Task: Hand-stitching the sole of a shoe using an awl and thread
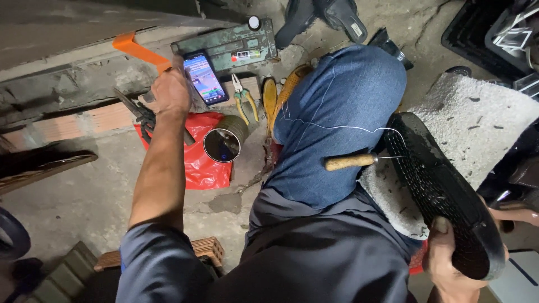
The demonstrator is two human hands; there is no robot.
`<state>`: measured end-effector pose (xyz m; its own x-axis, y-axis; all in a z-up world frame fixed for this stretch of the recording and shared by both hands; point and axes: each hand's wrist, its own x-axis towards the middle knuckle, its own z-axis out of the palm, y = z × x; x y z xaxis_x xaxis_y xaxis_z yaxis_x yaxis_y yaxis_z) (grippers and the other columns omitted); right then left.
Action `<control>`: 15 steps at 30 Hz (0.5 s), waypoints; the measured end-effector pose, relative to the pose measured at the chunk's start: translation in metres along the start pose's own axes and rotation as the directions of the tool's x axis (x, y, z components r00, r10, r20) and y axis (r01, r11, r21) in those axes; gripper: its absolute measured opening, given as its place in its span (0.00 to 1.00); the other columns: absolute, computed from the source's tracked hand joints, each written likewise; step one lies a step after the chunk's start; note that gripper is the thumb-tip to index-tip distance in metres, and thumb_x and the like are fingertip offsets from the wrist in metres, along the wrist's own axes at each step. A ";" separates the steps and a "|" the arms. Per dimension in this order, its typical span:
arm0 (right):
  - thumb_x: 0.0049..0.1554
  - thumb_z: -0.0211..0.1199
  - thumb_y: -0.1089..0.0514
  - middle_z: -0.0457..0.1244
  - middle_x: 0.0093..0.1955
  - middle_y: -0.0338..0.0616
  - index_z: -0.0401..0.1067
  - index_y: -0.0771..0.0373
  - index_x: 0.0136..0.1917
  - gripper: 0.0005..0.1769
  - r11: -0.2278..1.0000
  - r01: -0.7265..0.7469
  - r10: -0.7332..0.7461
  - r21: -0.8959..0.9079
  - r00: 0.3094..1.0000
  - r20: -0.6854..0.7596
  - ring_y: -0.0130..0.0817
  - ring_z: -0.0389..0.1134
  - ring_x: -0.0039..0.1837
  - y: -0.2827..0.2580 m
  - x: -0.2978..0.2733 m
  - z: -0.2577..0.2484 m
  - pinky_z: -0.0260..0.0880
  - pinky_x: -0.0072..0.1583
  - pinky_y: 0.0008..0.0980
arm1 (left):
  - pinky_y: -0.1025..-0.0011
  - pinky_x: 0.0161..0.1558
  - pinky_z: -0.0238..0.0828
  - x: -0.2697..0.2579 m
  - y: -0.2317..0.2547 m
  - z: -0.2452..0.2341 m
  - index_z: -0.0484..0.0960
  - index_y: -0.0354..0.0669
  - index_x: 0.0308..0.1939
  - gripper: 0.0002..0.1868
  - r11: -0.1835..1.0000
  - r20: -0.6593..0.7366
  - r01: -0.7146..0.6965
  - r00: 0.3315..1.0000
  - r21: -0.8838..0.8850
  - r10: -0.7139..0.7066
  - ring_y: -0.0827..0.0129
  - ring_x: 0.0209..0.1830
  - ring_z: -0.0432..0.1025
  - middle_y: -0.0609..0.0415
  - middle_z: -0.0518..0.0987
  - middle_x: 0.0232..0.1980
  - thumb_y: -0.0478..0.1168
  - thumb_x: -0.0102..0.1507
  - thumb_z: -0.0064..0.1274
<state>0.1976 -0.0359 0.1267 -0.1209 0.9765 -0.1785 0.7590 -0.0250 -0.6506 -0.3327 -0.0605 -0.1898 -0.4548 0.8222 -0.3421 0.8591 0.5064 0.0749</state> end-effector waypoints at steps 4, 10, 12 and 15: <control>0.59 0.55 0.79 0.64 0.63 0.76 0.61 0.94 0.73 0.29 0.999 0.000 0.000 0.053 1.000 -0.002 0.56 0.67 0.56 -0.007 0.004 0.002 0.67 0.61 0.42 | 0.48 0.32 0.71 0.001 -0.002 0.002 0.77 0.40 0.56 0.15 0.999 -0.032 -0.042 0.999 0.027 0.042 0.41 0.29 0.77 0.38 0.83 0.34 0.37 0.67 0.43; 0.60 0.52 0.75 0.64 0.60 0.72 0.62 0.93 0.72 0.27 0.999 0.013 -0.015 0.050 0.999 0.031 0.53 0.67 0.52 -0.014 0.008 0.003 0.66 0.59 0.39 | 0.51 0.33 0.73 0.001 0.000 -0.002 0.75 0.38 0.64 0.23 0.999 -0.026 -0.032 0.999 0.031 0.032 0.43 0.28 0.78 0.39 0.83 0.33 0.37 0.65 0.48; 0.61 0.54 0.78 0.63 0.61 0.78 0.59 0.96 0.73 0.28 0.999 0.044 -0.044 0.007 0.999 0.019 0.57 0.66 0.51 0.002 0.001 0.001 0.67 0.58 0.43 | 0.47 0.34 0.73 0.000 0.002 -0.008 0.74 0.40 0.57 0.15 1.000 0.021 -0.008 1.000 -0.031 0.008 0.38 0.29 0.78 0.35 0.83 0.33 0.38 0.66 0.46; 0.61 0.52 0.77 0.63 0.61 0.75 0.59 0.94 0.74 0.28 0.999 -0.020 0.020 0.042 1.000 -0.004 0.57 0.66 0.55 -0.015 0.004 0.007 0.66 0.61 0.43 | 0.47 0.35 0.73 -0.001 0.003 -0.008 0.74 0.40 0.65 0.22 1.000 0.011 -0.011 1.000 -0.010 0.011 0.39 0.31 0.78 0.34 0.83 0.34 0.37 0.66 0.45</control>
